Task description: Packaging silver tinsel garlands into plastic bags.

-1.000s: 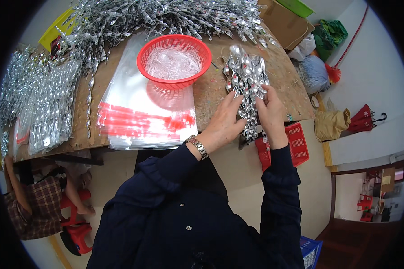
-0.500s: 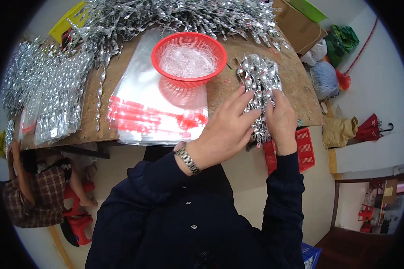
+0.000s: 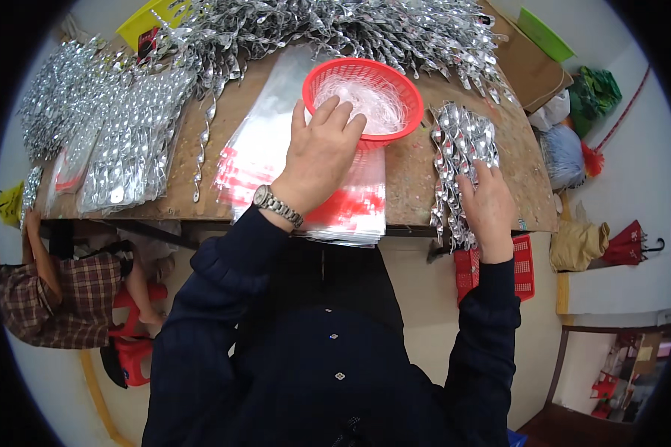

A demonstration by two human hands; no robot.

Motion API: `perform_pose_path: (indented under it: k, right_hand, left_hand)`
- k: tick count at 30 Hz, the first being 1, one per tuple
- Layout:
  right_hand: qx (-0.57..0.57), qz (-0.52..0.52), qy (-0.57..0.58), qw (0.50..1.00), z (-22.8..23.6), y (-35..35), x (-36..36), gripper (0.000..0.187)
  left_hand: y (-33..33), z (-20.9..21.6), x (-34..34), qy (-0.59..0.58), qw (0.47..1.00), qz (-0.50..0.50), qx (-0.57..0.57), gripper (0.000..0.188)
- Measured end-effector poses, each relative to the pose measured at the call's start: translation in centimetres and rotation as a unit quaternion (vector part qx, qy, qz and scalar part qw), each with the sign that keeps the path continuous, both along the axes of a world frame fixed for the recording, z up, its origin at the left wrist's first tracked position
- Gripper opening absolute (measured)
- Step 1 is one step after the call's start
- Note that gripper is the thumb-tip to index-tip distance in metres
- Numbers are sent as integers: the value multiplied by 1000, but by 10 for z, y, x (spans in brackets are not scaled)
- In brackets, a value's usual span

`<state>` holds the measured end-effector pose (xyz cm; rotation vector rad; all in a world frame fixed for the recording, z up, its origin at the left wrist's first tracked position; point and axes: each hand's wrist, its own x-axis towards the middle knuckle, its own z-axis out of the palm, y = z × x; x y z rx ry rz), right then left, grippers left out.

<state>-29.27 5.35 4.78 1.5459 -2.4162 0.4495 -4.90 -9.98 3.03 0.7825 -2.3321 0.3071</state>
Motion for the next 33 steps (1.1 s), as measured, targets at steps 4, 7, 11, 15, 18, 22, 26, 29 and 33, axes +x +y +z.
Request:
perform_pose_path:
  k: [4, 7, 11, 15, 18, 22, 26, 29, 33]
  right_hand:
    - [10, 4, 7, 1000, 2, 2, 2, 43]
    - [-16, 31, 37, 999, 4, 3, 6, 43]
    - [-46, 97, 47, 993, 18, -1, 17, 39]
    - [-46, 219, -2, 975, 30, -13, 41, 37]
    - [-44, 304, -38, 951, 25, -28, 66, 37]
    - [-13, 394, -51, 917, 9, -51, 97, 41]
    - [21, 409, -20, 912, -10, -69, 118, 44]
    - [48, 391, 26, 919, -22, -78, 127, 33]
    - [58, 380, 79, 920, -28, -88, 122, 21]
  left_hand:
    - [-15, -7, 6, 0, 999, -39, 21, 21]
    - [-19, -6, 13, 18, 998, -56, 0, 8]
    - [-20, 13, 35, 29, 998, -44, -20, 4]
    - [-33, 28, 76, 18, 1000, -2, -17, 2]
    - [-51, 28, 111, -10, 997, 63, -39, 5]
    - [-70, 15, 150, -25, 991, 134, -13, 10]
    - [-72, 4, 161, -29, 987, 159, -17, 11]
    - [-71, -2, 161, -25, 988, 150, -21, 11]
    - [-70, -1, 159, -23, 988, 152, -11, 11]
